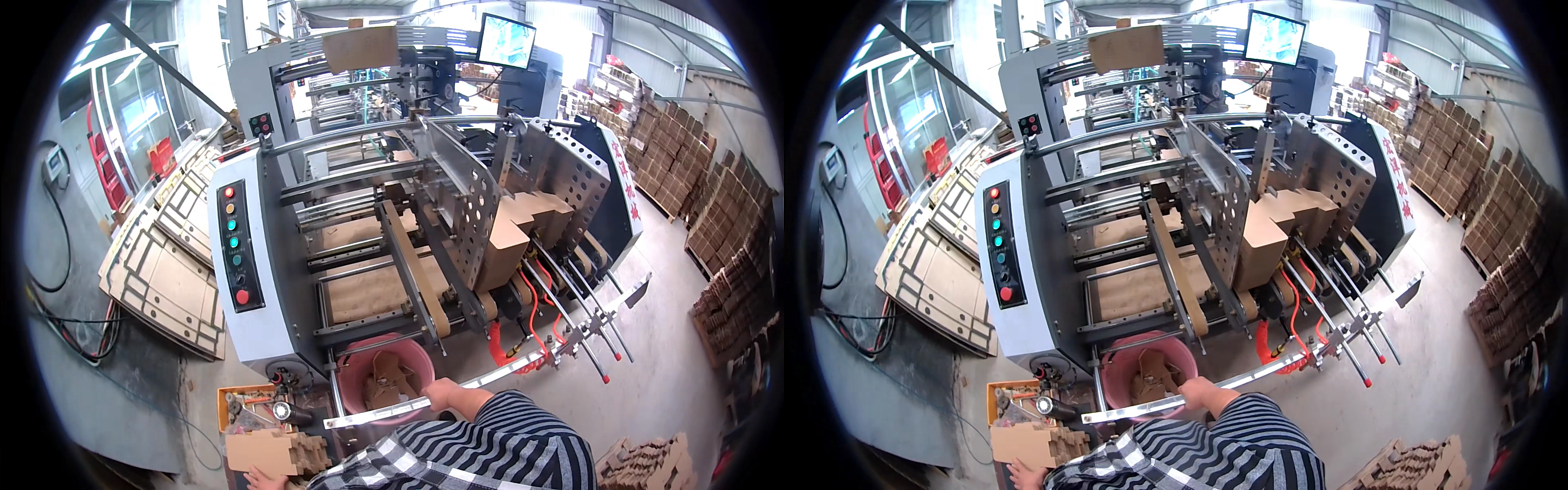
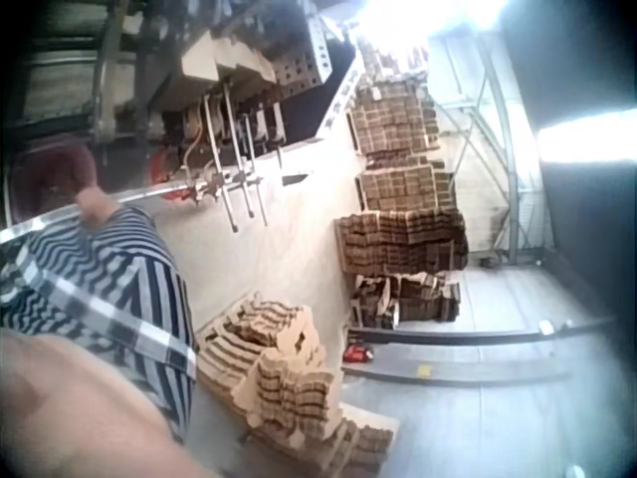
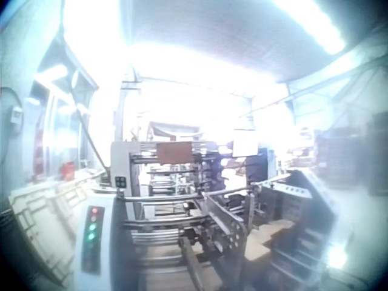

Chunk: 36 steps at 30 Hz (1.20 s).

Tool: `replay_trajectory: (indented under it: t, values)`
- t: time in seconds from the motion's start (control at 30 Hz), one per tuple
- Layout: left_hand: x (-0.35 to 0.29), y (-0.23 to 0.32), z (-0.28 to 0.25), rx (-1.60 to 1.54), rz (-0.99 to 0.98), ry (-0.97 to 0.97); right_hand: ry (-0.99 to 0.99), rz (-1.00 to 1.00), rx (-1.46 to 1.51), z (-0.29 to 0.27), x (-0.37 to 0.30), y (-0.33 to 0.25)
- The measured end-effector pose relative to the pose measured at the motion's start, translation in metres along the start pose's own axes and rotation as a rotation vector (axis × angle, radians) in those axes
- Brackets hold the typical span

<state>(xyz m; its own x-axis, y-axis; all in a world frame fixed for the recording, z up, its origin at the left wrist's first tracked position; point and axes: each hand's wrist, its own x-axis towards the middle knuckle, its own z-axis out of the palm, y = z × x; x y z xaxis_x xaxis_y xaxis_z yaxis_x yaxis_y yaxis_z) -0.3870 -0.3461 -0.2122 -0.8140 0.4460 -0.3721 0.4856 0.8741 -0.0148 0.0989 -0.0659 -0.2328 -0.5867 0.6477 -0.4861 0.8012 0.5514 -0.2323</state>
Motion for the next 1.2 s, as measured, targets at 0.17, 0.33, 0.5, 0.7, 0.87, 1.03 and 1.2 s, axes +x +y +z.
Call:
replay_trajectory:
  t: [0.17,0.33,0.5,0.7,0.87,1.03,1.2]
  values:
    - [-0.036,0.009,-0.01,-0.109,0.065,0.096,-0.013,0.01,-0.018,-0.01,-0.007,-0.003]
    - [0.012,-0.027,0.061,-0.009,-0.02,0.269,0.017,-0.033,0.003,0.007,0.006,-0.002]
    - [0.01,-0.03,0.068,-0.056,-0.059,0.207,0.002,-0.043,-0.001,-0.004,0.001,-0.006]
    - [-0.023,0.0,0.031,-0.113,-0.039,0.151,-0.034,-0.02,0.004,-0.017,-0.008,-0.009]
    - [-0.015,-0.006,0.035,-0.122,-0.044,0.134,0.035,-0.041,0.014,-0.011,-0.005,-0.007]
    - [-0.014,-0.009,0.033,-0.165,-0.051,0.077,0.055,-0.062,0.029,-0.015,-0.009,-0.007]
    - [-0.003,-0.018,0.036,-0.283,-0.024,0.04,0.038,-0.035,0.019,-0.015,-0.009,-0.007]
